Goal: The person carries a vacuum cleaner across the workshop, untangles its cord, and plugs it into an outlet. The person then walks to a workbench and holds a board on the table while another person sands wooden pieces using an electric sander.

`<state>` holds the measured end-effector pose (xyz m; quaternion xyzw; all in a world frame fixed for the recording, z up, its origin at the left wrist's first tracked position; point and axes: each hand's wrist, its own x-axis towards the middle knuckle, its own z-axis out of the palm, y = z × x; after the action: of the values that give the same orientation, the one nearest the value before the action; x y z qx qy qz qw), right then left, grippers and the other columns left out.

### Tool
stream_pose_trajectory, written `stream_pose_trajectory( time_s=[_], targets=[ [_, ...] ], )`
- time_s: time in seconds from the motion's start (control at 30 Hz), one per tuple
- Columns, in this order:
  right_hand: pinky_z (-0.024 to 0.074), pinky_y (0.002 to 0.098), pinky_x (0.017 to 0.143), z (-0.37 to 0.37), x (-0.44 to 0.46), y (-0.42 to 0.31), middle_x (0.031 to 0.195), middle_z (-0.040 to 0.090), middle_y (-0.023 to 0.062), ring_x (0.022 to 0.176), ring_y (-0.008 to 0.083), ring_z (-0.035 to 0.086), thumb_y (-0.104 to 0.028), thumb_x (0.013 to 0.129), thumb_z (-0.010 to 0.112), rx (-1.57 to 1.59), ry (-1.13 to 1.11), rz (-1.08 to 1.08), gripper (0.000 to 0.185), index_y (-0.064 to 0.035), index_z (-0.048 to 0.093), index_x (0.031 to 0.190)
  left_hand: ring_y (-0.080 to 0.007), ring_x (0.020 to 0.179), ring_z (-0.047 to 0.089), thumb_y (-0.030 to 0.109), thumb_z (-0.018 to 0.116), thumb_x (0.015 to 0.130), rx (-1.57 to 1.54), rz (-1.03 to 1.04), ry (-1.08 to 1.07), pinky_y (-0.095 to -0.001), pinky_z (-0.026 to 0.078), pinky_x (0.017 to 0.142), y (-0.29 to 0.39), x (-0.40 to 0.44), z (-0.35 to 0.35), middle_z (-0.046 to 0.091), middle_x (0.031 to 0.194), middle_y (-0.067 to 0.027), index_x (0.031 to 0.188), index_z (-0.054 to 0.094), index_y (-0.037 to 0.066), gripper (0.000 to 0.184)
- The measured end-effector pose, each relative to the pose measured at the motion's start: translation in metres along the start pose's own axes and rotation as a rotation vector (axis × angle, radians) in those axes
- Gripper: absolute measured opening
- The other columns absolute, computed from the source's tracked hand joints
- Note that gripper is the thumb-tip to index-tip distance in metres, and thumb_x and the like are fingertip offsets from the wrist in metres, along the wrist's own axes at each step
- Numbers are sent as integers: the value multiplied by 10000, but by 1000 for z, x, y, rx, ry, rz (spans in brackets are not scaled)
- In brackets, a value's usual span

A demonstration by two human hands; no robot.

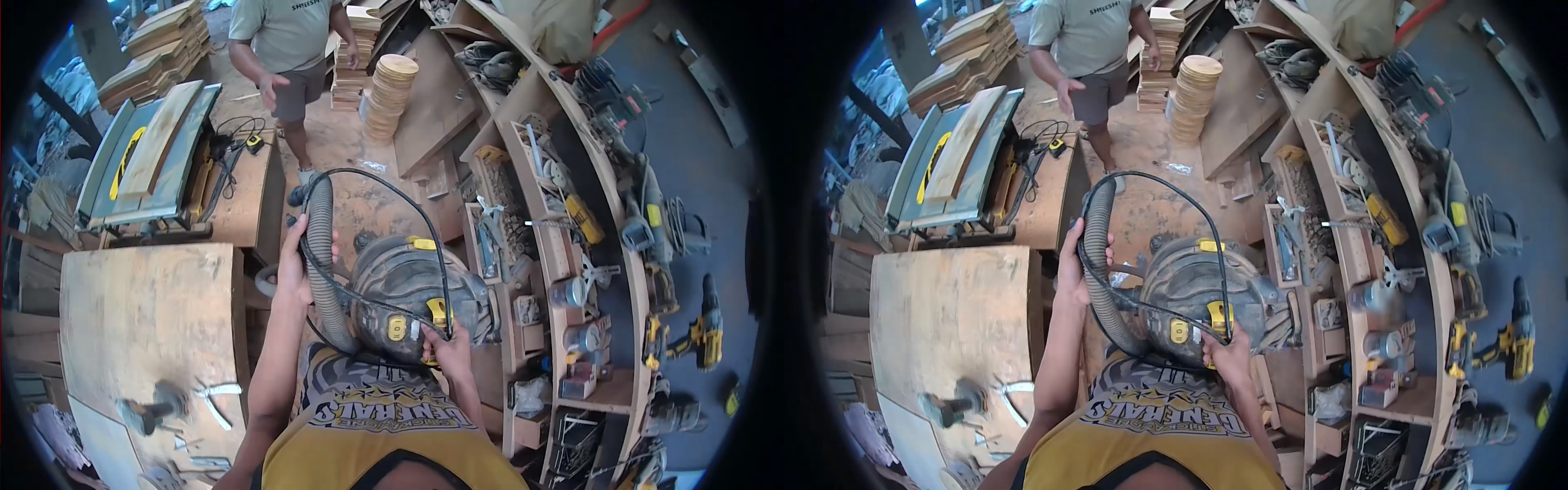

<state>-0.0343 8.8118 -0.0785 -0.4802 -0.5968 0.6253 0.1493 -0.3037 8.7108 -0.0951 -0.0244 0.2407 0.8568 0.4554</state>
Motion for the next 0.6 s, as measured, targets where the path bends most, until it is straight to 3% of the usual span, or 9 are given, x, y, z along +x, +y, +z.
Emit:
stream_pose_trajectory(
  time_s=[0.1,0.37,0.53,0.6],
  targets=[
    [407,236,401,9,52,-27,627,552,40,456,88,496,19,822,616,12,-16,51,174,11,546,981,-175,561,617,392,521,921,-35,17,66,-260,549,476,14,45,11,630,773,-128,958,568,11,385],
    [409,240,404,10,235,-84,591,543,24,445,91,505,-44,835,636,-4,-191,64,150,-1,533,935,-189,540,614,412,503,929,59,50,151,-260,547,486,31,192,27,636,771,-125,1020,565,24,403],
    [407,265,388,25,372,-85,576,534,33,418,116,500,-163,879,629,-3,-253,219,162,-40,541,936,-209,664,595,555,488,893,99,145,339,-296,505,608,10,288,21,615,777,-119,1013,566,35,539],
    [406,276,378,38,431,-51,579,528,35,411,130,503,-252,921,570,121,-258,327,186,-71,528,936,-206,722,596,503,547,882,-32,161,363,-314,509,681,16,331,0,615,811,-113,1004,565,16,503]
  ],
)
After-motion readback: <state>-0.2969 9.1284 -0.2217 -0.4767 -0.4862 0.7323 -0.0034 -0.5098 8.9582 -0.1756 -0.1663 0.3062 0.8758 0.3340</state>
